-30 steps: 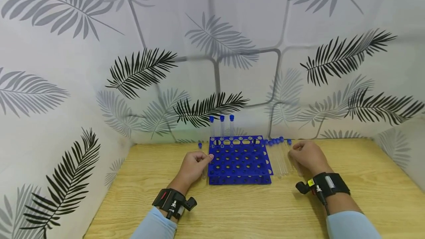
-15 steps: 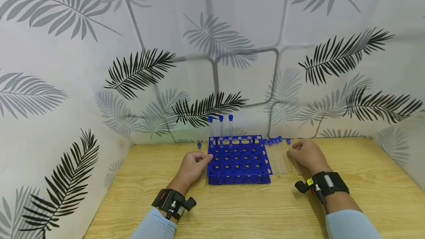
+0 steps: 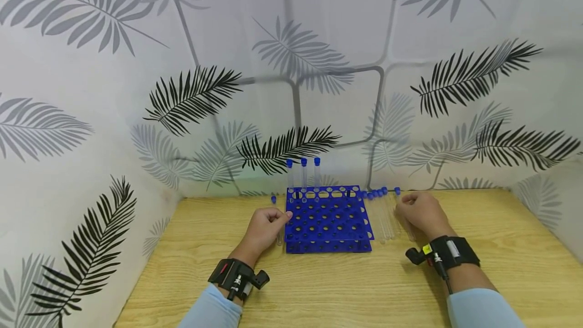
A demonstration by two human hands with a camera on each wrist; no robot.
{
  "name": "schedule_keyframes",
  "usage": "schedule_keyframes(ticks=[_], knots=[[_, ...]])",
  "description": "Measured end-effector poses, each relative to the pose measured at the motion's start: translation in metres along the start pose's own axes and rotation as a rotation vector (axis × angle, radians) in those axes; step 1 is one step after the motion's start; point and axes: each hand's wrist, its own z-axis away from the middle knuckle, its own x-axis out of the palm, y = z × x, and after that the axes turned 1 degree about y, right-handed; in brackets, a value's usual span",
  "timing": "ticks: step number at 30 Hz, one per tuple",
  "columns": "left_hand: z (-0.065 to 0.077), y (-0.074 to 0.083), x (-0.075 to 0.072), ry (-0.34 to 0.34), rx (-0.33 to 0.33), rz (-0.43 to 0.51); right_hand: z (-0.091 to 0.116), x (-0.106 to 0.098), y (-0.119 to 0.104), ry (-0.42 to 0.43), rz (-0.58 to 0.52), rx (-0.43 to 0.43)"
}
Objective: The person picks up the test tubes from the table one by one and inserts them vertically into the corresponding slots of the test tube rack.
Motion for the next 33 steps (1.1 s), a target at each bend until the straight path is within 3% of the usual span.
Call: schedule_keyframes(ticks=[13, 20, 33], knots=[[0.000, 0.000, 0.000, 0.007, -0.006, 0.002, -0.003, 0.001, -0.004, 0.110, -0.114, -0.016], [0.000, 0.000, -0.001, -0.008, -0.012, 0.016, -0.003, -0.003, -0.012, 0.116, -0.148, -0.026], [0.000, 0.001, -0.001, -0.008, -0.028, 0.015, 0.006, -0.016, -0.050, 0.167, -0.181, -0.101]])
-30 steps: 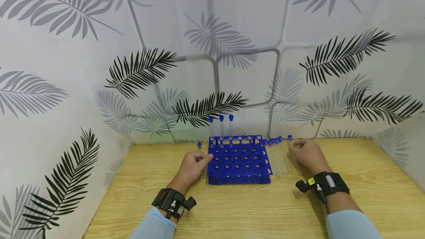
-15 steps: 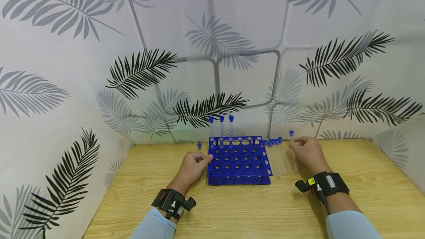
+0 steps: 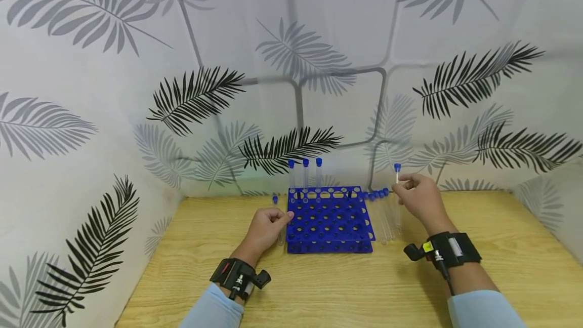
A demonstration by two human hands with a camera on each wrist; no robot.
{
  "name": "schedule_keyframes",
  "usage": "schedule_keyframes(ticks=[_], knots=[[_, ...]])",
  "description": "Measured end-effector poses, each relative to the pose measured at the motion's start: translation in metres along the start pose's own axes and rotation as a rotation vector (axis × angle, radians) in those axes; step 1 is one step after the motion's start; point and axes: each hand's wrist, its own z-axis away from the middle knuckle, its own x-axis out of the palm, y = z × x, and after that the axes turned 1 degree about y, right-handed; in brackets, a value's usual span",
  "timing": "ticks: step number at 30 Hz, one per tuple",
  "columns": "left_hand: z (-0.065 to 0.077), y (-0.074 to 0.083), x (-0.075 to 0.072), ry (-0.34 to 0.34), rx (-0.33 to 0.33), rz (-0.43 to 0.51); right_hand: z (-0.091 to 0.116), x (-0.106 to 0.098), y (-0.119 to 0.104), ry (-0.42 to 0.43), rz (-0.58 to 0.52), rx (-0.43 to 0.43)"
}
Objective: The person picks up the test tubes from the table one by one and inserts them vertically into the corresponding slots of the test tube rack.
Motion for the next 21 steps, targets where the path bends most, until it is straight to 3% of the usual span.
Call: schedule_keyframes(ticks=[12, 21], knots=[[0.000, 0.000, -0.001, -0.018, -0.017, 0.056, 0.017, -0.002, -0.050, 0.022, -0.093, -0.141], [-0.001, -0.004, 0.000, -0.010, -0.016, 0.040, 0.019, 0.019, -0.083, 0.009, -0.118, -0.244]])
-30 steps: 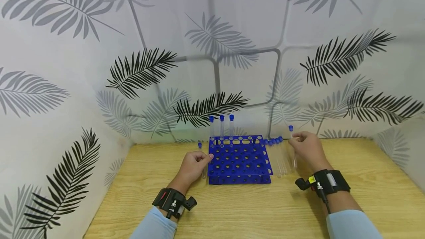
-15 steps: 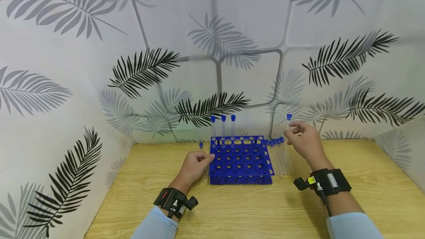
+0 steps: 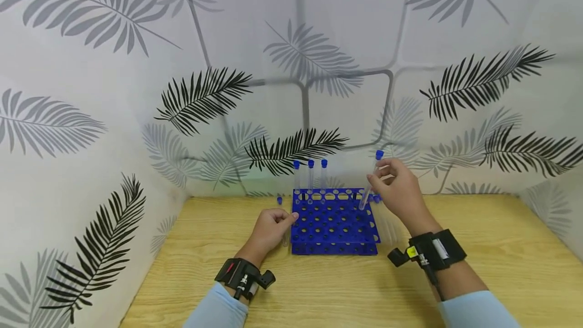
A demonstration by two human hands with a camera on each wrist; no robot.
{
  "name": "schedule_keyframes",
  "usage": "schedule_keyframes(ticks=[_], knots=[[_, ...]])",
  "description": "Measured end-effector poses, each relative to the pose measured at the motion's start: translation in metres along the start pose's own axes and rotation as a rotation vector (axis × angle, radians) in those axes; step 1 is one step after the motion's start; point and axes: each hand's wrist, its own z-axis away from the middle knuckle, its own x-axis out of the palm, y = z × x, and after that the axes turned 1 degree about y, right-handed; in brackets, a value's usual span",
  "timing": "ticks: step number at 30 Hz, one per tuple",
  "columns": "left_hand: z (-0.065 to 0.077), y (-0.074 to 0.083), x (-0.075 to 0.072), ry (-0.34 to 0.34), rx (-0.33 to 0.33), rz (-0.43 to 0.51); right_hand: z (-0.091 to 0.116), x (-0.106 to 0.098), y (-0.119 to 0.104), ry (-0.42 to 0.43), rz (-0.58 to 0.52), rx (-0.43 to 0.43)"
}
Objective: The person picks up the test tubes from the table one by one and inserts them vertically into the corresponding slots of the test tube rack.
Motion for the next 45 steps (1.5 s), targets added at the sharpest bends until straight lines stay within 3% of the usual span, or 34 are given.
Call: schedule_keyframes(ticks=[13, 19, 24, 33, 45], knots=[[0.000, 0.004, 0.003, 0.015, 0.013, -0.053, -0.032, 0.036, -0.019, -0.058, 0.105, -0.052], [0.000, 0.003, 0.004, -0.001, 0.003, -0.034, -0.041, 0.047, -0.018, -0.094, 0.099, -0.029], [-0.001, 0.002, 0.004, -0.009, 0.002, -0.008, -0.042, 0.059, -0.017, -0.148, 0.147, -0.044], [0.001, 0.002, 0.005, -0.021, -0.009, 0.006, -0.040, 0.074, -0.004, -0.174, 0.236, -0.050], [-0.003, -0.004, 0.001, 0.008, 0.038, -0.041, -0.041, 0.084, 0.006, -0.165, 0.234, -0.088]])
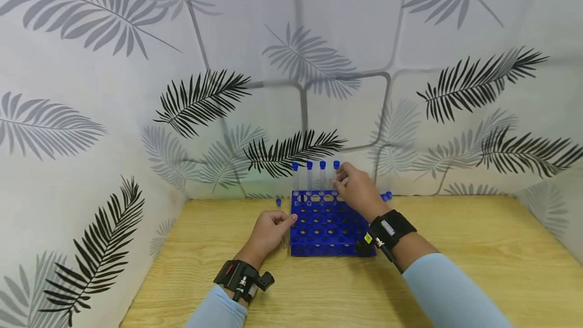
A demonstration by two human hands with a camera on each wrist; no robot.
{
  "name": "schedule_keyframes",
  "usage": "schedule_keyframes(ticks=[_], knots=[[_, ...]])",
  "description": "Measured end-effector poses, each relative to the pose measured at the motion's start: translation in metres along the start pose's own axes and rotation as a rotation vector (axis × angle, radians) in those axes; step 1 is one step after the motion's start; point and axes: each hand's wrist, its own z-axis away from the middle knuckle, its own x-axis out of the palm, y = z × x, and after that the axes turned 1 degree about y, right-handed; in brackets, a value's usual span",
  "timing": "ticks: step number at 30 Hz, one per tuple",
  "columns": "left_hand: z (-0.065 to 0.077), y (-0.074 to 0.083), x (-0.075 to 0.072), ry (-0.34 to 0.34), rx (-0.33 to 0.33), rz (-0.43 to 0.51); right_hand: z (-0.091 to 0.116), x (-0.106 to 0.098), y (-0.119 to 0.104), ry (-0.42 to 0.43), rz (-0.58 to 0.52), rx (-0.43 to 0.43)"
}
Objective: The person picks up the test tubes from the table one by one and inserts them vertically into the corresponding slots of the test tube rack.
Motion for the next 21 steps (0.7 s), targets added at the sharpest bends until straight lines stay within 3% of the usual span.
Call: schedule_keyframes(ticks=[7, 13, 21], knots=[[-0.001, 0.002, -0.002, -0.001, -0.006, 0.004, -0.001, 0.002, 0.001, 0.019, 0.015, -0.003], [0.000, 0.003, -0.001, 0.010, 0.008, -0.013, 0.004, 0.000, 0.002, -0.028, 0.013, 0.037], [0.001, 0.003, -0.001, 0.005, 0.007, -0.010, 0.014, -0.019, 0.016, -0.005, 0.008, 0.068]])
